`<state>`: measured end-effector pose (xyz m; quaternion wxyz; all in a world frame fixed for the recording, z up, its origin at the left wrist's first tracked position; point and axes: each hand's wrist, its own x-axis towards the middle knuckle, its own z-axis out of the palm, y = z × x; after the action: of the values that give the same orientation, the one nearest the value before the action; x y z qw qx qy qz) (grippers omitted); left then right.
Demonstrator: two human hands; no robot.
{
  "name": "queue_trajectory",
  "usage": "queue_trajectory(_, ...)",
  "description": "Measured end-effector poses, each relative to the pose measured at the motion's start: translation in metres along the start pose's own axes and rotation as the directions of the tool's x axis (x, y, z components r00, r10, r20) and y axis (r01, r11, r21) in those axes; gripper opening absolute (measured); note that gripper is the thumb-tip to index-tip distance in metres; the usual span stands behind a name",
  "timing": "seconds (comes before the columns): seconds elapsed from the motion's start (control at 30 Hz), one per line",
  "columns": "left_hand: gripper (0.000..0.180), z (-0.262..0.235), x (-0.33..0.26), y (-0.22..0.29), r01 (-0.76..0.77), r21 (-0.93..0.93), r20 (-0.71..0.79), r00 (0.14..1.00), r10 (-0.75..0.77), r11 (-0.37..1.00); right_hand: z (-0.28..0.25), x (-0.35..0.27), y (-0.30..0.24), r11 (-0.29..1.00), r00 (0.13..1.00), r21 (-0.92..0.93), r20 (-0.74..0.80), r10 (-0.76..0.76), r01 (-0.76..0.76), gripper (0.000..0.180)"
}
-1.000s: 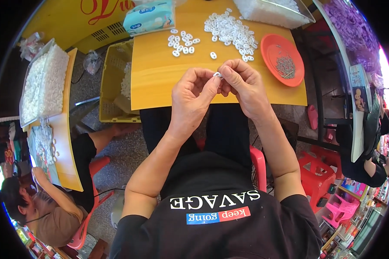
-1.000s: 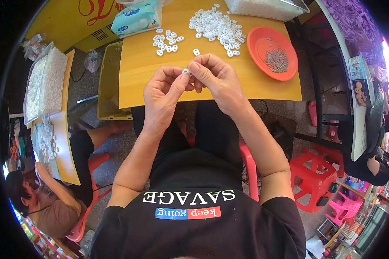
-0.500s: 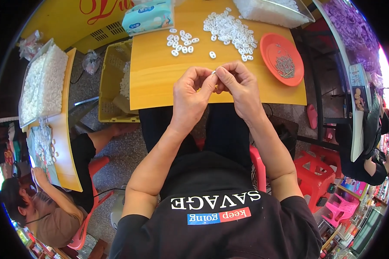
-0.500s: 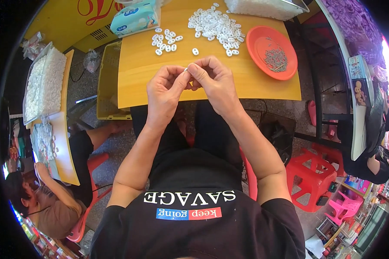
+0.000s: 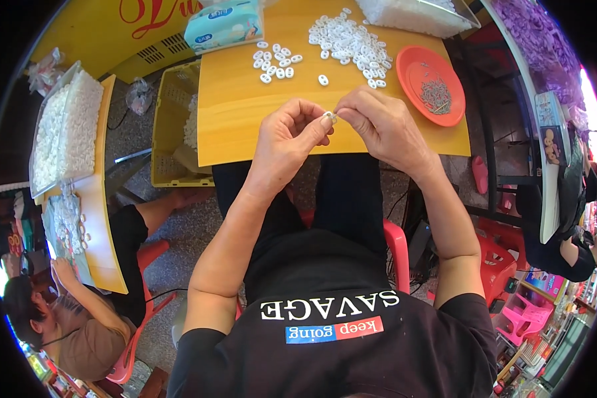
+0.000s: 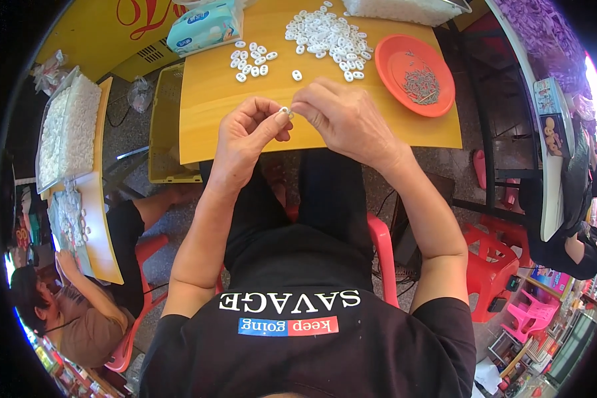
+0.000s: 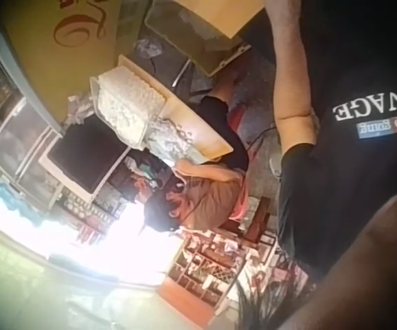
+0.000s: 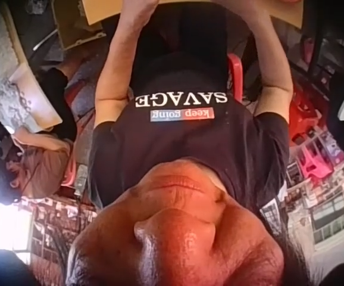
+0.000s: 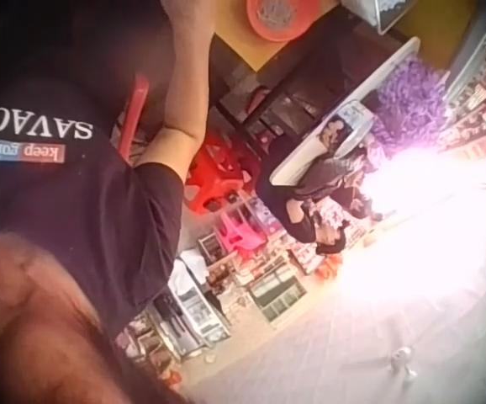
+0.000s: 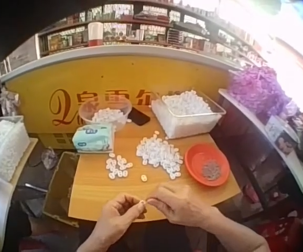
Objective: The person is manually assembling small white plastic components by inserting metal pins or clips into them at a workshop table.
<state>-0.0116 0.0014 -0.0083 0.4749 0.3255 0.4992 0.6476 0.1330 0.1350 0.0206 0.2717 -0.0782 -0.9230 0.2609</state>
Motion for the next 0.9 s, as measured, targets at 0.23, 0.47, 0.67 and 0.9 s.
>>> queue_trajectory(0.23,0.017,0.004,-0.006,0.007,-0.006,0.019,0.038,0.999,0.005,1.0,-0.007,0.003,-0.003,0.988,0.991,-0.095,0.06,-0.12,0.125,0.014)
queue_trajectory(0.47,0.016,0.014,-0.01,0.005,-0.075,-0.025,-0.023,0.997,0.075,0.997,0.003,0.001,-0.005,0.987,0.988,-0.074,-0.046,-0.149,0.145,0.016)
queue_trajectory(0.67,0.014,0.018,-0.007,0.001,-0.108,0.065,-0.057,0.992,0.112,0.992,0.008,-0.004,0.0,0.993,0.992,-0.037,-0.055,-0.115,0.113,0.014)
queue_trajectory(0.9,0.013,0.005,0.017,-0.026,-0.043,0.107,-0.1,0.993,0.054,0.993,0.032,-0.01,0.024,0.999,0.995,0.019,-0.087,0.049,-0.047,0.009)
